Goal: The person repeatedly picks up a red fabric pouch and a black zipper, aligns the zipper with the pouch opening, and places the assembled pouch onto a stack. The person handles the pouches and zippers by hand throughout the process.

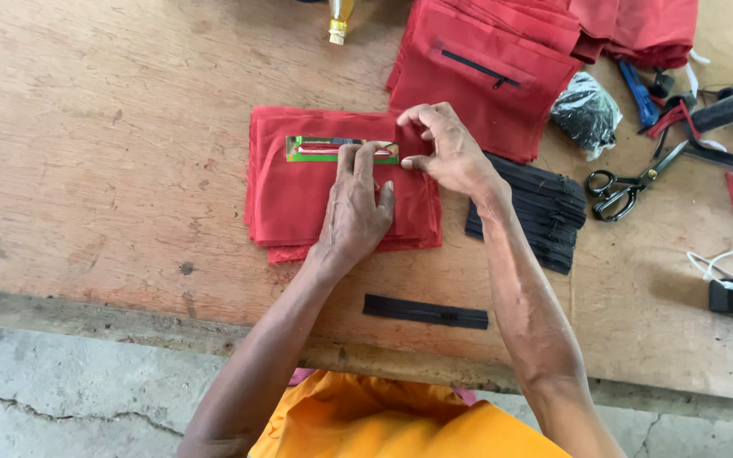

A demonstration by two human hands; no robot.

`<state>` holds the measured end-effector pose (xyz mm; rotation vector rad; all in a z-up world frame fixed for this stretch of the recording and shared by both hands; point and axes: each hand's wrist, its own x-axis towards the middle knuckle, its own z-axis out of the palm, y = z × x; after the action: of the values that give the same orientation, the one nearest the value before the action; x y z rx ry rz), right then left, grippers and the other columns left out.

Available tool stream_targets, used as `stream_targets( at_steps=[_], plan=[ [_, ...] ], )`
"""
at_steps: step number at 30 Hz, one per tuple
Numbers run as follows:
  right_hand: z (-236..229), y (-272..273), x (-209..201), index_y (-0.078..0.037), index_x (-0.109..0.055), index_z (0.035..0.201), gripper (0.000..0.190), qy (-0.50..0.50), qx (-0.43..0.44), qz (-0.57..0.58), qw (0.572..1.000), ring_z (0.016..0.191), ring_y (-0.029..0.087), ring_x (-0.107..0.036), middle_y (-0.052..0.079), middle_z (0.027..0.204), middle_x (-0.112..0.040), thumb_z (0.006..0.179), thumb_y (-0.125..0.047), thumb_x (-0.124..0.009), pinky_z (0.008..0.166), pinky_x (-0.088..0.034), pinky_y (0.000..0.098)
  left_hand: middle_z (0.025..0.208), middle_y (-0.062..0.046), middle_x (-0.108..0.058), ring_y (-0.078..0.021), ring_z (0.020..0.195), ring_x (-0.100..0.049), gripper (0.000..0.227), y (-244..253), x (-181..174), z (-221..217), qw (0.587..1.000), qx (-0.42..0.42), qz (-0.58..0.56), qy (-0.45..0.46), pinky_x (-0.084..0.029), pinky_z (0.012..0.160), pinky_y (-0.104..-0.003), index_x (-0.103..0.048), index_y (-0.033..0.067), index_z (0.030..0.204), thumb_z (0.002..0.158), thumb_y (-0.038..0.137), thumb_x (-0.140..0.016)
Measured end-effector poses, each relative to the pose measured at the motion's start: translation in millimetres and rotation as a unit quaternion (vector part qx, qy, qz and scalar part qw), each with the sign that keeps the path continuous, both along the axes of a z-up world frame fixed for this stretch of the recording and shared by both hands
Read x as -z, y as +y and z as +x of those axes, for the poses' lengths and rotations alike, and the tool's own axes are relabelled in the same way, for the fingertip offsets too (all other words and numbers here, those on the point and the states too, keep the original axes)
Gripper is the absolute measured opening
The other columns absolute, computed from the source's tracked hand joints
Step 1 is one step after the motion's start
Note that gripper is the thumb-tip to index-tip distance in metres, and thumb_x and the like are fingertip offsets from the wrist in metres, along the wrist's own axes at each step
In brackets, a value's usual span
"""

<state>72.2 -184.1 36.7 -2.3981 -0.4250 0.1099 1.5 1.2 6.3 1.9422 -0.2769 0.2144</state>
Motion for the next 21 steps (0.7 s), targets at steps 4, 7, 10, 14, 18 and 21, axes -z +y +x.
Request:
stream_targets(
  at_steps=[4,7,10,14,18,21],
  plan=[
    [6.9,4.3,-8.4,-0.017,-0.063,0.123,0.061,0.025,-0.007,-0.024,0.999,0.104,0.022,-0.060,0.005,0.117,-0.055,0.070,-0.007,-0.092,0.088,-0.057,0.0345,0.135,-0.027,-0.046,-0.0464,0.103,-0.063,0.057,1.1,-5.3,-0.9,1.000,0.002,-0.002,0.006,-0.055,0.085,-0.050,-0.043,0.0003,0.139,0.088,0.000,-0.068],
    [7.8,4.5,-7.6,-0.016,-0.064,0.120,0.060,-0.011,-0.031,-0.010,0.999,0.110,0.021,-0.060,0.005,0.118,-0.056,0.068,-0.006,-0.093,0.090,-0.056,0.0351,0.134,-0.026,-0.047,-0.0450,0.099,-0.065,0.057,2.2,-7.5,-1.4,1.000,0.010,-0.005,0.028,-0.055,0.084,-0.050,-0.043,0.0005,0.138,0.087,0.001,-0.068],
    [9.8,4.4,-8.9,-0.016,-0.064,0.124,0.066,-0.011,-0.047,0.012,0.999,0.111,0.021,-0.058,0.004,0.120,-0.056,0.066,-0.005,-0.093,0.091,-0.054,0.0361,0.132,-0.027,-0.048,-0.0453,0.101,-0.064,0.057,3.1,-6.2,-1.7,1.000,0.009,-0.001,-0.002,-0.055,0.084,-0.050,-0.044,-0.0007,0.137,0.087,0.001,-0.070],
    [13.3,6.1,-14.8,-0.017,-0.064,0.120,0.065,0.073,-0.022,0.013,0.997,0.110,0.021,-0.056,0.003,0.120,-0.054,0.063,-0.006,-0.093,0.082,-0.053,0.0346,0.131,-0.025,-0.048,-0.0401,0.096,-0.066,0.055,3.7,-7.2,-0.9,0.999,0.021,-0.012,0.021,-0.057,0.082,-0.047,-0.045,-0.0006,0.137,0.088,0.003,-0.069],
    [12.4,5.1,-13.3,-0.010,-0.066,0.113,0.065,-0.080,-0.078,-0.047,0.993,0.114,0.029,-0.051,0.006,0.120,-0.057,0.056,-0.009,-0.099,0.100,-0.044,0.0371,0.130,-0.025,-0.049,-0.0367,0.089,-0.066,0.054,3.6,-8.9,-0.9,0.999,0.013,-0.002,0.033,-0.056,0.082,-0.047,-0.045,-0.0023,0.136,0.089,0.003,-0.070],
    [5.9,3.2,-9.6,-0.008,-0.067,0.108,0.053,-0.108,-0.052,-0.023,0.992,0.114,0.028,-0.052,0.003,0.117,-0.059,0.065,-0.011,-0.098,0.098,-0.045,0.0397,0.128,-0.025,-0.049,-0.0343,0.088,-0.065,0.054,4.5,-11.1,-1.1,0.999,0.015,0.000,0.035,-0.055,0.081,-0.047,-0.045,-0.0024,0.137,0.089,0.004,-0.071]
  ],
)
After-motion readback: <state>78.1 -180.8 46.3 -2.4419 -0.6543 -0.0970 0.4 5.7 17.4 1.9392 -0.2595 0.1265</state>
